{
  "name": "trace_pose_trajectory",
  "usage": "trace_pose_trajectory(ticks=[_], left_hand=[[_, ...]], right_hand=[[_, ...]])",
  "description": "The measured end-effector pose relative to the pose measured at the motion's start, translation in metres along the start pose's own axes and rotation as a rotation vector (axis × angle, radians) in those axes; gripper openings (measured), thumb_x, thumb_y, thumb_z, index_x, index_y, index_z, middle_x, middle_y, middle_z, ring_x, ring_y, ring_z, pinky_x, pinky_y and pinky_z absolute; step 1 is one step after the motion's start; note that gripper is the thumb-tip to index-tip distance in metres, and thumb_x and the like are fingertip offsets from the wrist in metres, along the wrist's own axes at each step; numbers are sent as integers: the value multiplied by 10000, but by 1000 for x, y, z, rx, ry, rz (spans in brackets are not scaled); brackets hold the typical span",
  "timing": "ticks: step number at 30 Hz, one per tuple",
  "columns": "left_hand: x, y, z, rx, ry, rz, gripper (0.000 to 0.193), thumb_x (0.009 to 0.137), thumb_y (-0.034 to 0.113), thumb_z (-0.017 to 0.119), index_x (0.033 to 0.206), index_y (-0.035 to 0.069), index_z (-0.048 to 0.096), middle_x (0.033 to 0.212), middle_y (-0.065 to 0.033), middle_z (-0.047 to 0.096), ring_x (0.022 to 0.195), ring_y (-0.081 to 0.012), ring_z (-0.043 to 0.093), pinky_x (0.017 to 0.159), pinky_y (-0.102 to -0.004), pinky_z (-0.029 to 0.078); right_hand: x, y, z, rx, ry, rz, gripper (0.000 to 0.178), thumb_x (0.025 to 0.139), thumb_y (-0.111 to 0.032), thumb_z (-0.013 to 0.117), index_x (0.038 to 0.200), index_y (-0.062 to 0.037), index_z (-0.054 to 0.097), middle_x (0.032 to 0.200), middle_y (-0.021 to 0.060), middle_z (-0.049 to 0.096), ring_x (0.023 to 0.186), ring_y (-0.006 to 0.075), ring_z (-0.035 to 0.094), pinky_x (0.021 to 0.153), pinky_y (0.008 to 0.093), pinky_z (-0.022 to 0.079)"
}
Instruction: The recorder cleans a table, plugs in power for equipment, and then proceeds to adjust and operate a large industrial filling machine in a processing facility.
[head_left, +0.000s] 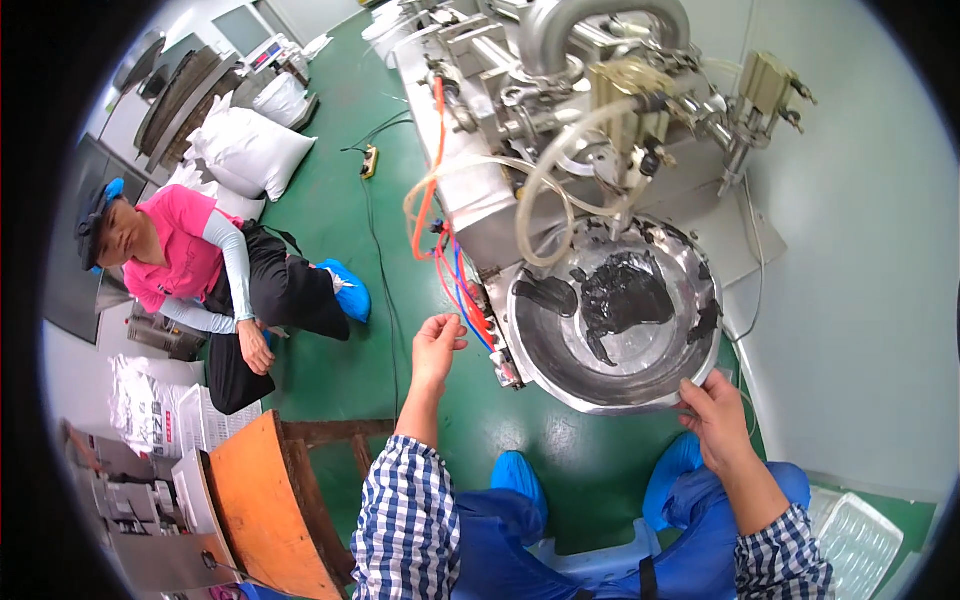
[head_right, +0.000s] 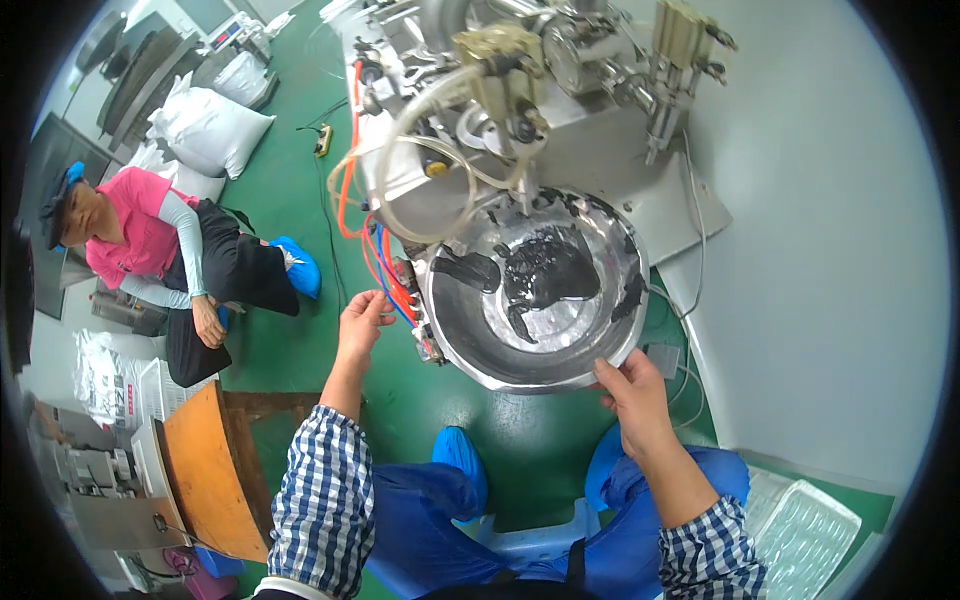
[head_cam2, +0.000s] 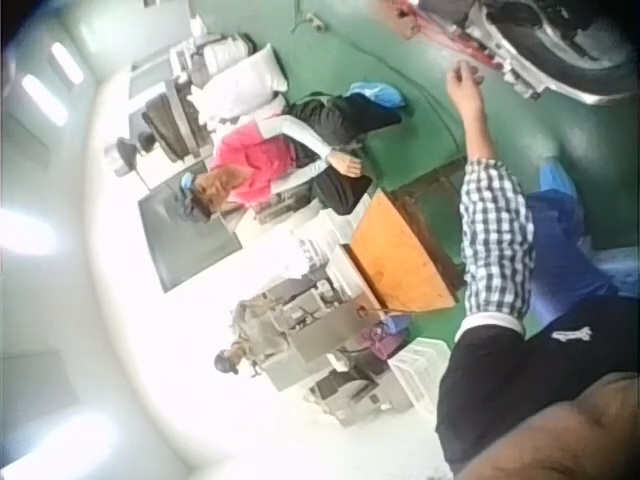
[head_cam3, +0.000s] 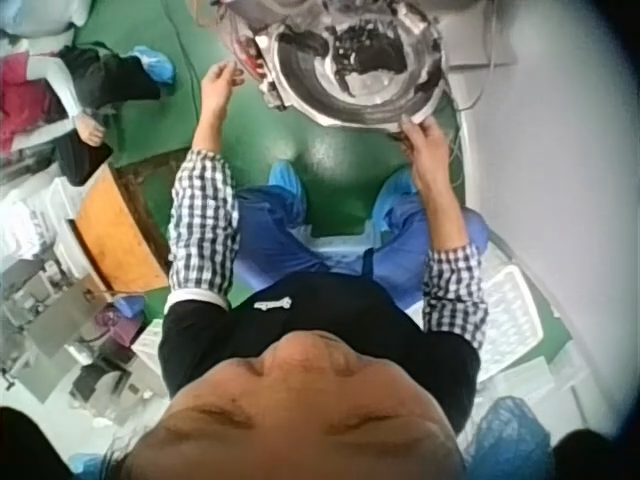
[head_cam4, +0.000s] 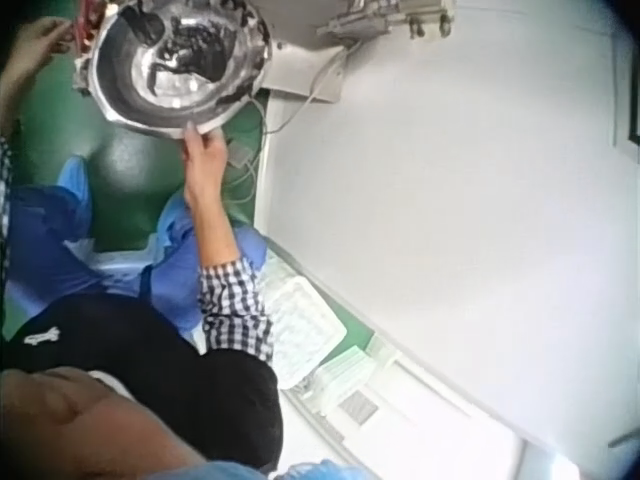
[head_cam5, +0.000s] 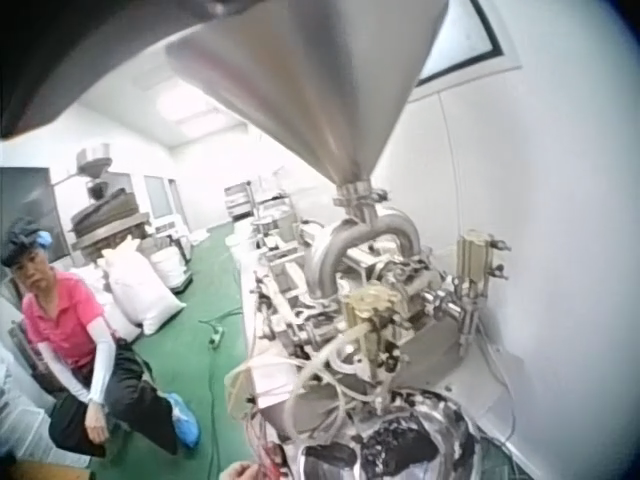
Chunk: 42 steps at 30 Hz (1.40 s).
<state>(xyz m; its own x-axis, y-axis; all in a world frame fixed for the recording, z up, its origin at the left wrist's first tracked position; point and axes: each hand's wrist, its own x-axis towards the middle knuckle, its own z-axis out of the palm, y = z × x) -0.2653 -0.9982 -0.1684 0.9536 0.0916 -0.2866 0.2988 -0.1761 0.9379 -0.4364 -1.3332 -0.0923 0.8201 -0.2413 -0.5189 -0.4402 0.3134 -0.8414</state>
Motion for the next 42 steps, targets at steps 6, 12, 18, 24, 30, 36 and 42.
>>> trace_pose_trajectory(ticks=[6, 12, 18, 24, 30, 36, 42], left_hand=[[-11, 23, 12, -23, 55, -69, 189, 878, 211, 559, 965, 44, 574, 818, -8, 607, 669, -85, 553, 637, -210, 445], [-2, 12, 1, -45, 51, 47, 208, 871, 309, 555, 982, 134, 578, 833, 54, 605, 708, -46, 551, 559, -191, 345], [5, 3, -10, -120, 107, 23, 237, 864, 228, 569, 970, 16, 568, 855, -41, 607, 757, -115, 573, 672, -249, 474], [-1, 1, -22, -136, 100, -3, 278, 853, 239, 571, 995, 0, 568, 893, -72, 609, 795, -127, 577, 685, -257, 479], [10, 6, -23, -193, 38, -7, 285, 848, 235, 573, 994, -9, 566, 883, -81, 608, 809, -136, 581, 680, -269, 491], [52, -21, -20, -265, 41, 7, 231, 839, 215, 590, 939, 7, 574, 829, -62, 608, 733, -122, 568, 647, -261, 481], [62, -45, -18, -226, 103, 1, 216, 834, 213, 595, 923, 17, 580, 792, -40, 605, 671, -108, 552, 600, -254, 468]], right_hand=[[-3, -6, 4, -25, -2, 32, 195, 837, -210, 601, 1004, -134, 534, 855, -48, 556, 755, 63, 519, 644, 226, 401], [-9, -6, 4, -9, -8, 26, 191, 835, -211, 595, 998, -138, 531, 835, -46, 551, 750, 65, 515, 635, 230, 399], [-15, 0, 3, -6, -6, -26, 152, 837, -189, 594, 971, -127, 557, 832, -39, 584, 694, 62, 526, 585, 206, 403], [-19, -6, 9, -64, -24, -58, 146, 848, -195, 579, 972, -123, 550, 809, -35, 595, 674, 73, 549, 589, 221, 434], [-25, -6, -9, -20, -17, -103, 205, 866, -181, 539, 1055, -107, 507, 904, 15, 612, 757, 126, 614, 566, 245, 538], [-23, -10, 4, -116, 31, -117, 226, 862, -226, 551, 1056, -119, 508, 930, 13, 608, 774, 121, 605, 578, 255, 530], [-36, -21, 9, -213, 120, -78, 214, 857, -275, 555, 1020, -142, 516, 924, -15, 598, 779, 112, 581, 611, 263, 498]])
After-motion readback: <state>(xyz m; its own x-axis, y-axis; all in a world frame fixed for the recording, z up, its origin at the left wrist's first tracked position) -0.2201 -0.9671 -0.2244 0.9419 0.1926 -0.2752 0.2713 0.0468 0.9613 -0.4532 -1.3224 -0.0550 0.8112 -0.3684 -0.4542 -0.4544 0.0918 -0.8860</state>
